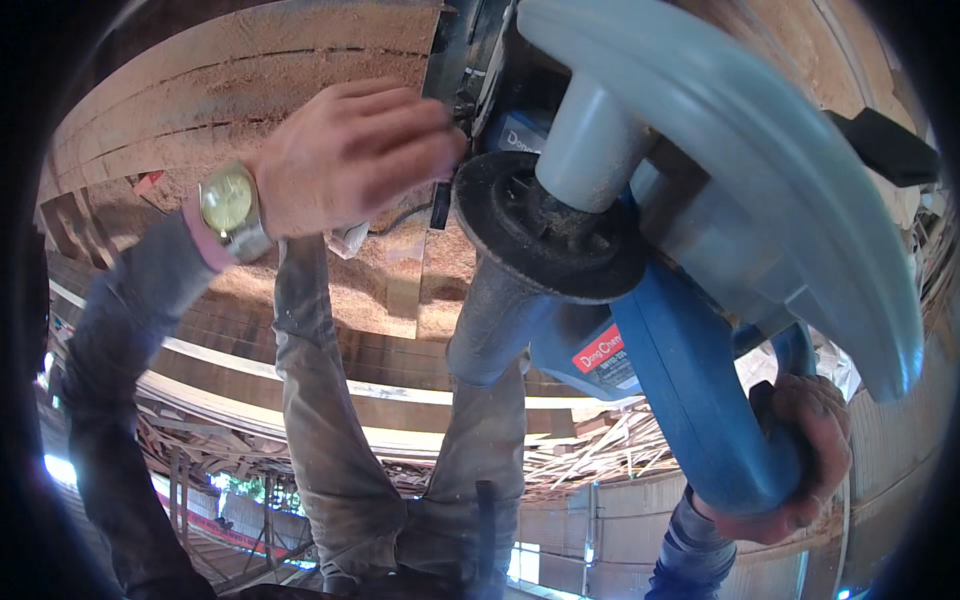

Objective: The person uses a circular saw to cut a long wooden plank into smaller pieces. They repeatedly position the saw, make cuts, and move the cut pieces aside.

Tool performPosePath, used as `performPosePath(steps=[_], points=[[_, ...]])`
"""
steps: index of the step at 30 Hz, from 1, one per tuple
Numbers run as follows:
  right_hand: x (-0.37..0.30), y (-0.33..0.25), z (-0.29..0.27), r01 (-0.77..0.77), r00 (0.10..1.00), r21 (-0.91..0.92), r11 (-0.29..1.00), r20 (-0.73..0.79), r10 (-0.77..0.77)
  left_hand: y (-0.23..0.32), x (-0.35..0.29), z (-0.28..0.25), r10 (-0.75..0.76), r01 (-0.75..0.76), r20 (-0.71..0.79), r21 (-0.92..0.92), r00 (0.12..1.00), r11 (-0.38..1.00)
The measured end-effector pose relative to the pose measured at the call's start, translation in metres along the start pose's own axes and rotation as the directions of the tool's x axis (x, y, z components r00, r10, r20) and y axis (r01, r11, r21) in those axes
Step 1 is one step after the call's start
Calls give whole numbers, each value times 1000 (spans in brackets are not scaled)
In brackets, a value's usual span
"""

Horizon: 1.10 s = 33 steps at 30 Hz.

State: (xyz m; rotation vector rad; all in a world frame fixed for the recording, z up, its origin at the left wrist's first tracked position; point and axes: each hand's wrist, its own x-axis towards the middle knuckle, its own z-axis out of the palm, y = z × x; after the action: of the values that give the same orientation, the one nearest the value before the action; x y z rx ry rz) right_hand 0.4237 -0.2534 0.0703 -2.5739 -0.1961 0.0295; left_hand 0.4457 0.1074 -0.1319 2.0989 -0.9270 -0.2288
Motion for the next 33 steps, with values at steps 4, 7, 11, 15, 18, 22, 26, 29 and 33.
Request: performPosePath(steps=[4,7,11,15,18,22,26,29,33], points=[[-1,-5,4,-69,998,135,988,3,70,56,-5,8,-798,769,154,-423,583,480],[-2,-8,6,-116,993,173,978,51,109,83,8,29,-923,753,274,-657,270,25],[0,-4,6,-70,997,170,983,40,64,91,27,48,-959,515,279,-831,60,-209],[-1,-3,4,-56,998,162,985,45,49,91,26,47,-984,709,127,-705,124,-2],[-1,-2,4,-39,998,214,976,58,27,84,23,45,-972,797,67,-586,224,143],[-2,-5,4,-74,996,229,971,57,62,79,21,41,-960,645,85,-756,265,111],[-2,-7,4,-95,995,201,975,49,86,79,23,33,-951,668,251,-741,179,-69],[0,-8,4,-97,995,199,975,56,87,73,24,24,-934,745,270,-667,233,-7],[0,-10,4,-86,995,168,982,63,76,58,26,16,-887,851,243,-463,392,249]])
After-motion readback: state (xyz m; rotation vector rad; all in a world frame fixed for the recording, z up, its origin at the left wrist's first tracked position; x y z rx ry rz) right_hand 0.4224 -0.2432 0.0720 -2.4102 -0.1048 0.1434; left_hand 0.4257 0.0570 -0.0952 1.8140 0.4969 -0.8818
